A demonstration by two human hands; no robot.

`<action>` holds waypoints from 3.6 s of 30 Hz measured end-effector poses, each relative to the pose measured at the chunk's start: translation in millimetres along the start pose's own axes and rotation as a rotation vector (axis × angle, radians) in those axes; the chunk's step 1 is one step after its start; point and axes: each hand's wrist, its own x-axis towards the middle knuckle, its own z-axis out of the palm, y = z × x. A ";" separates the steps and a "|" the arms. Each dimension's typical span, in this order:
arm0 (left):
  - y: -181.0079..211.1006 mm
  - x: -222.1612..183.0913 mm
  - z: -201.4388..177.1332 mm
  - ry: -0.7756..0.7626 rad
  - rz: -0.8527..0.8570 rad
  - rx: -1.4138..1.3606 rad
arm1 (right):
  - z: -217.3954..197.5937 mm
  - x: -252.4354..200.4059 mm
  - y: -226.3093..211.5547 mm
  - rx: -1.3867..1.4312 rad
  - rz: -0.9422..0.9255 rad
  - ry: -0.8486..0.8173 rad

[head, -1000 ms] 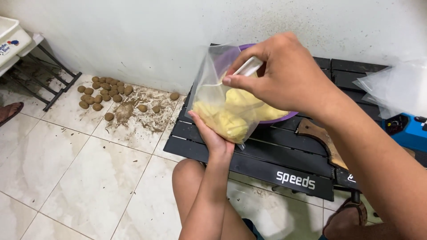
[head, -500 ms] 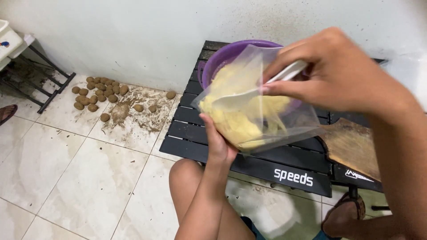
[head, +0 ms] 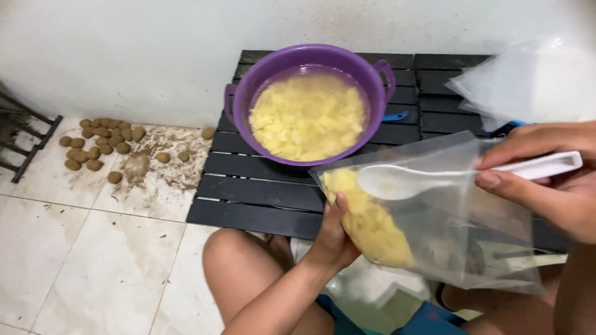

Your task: Filling plastic bags with sliced potatoes from a bowl of water using a spoon.

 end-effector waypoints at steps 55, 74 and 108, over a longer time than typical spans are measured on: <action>-42.3 42.6 -58.6 0.077 -0.220 -0.007 | -1.4 -43.8 46.6 -0.018 0.089 0.015; -44.8 44.5 -55.1 0.252 -0.181 0.061 | 5.4 -44.1 38.3 0.234 0.166 0.075; -43.1 42.3 -40.7 0.268 -0.127 0.134 | 9.4 -44.9 24.2 0.095 0.382 0.062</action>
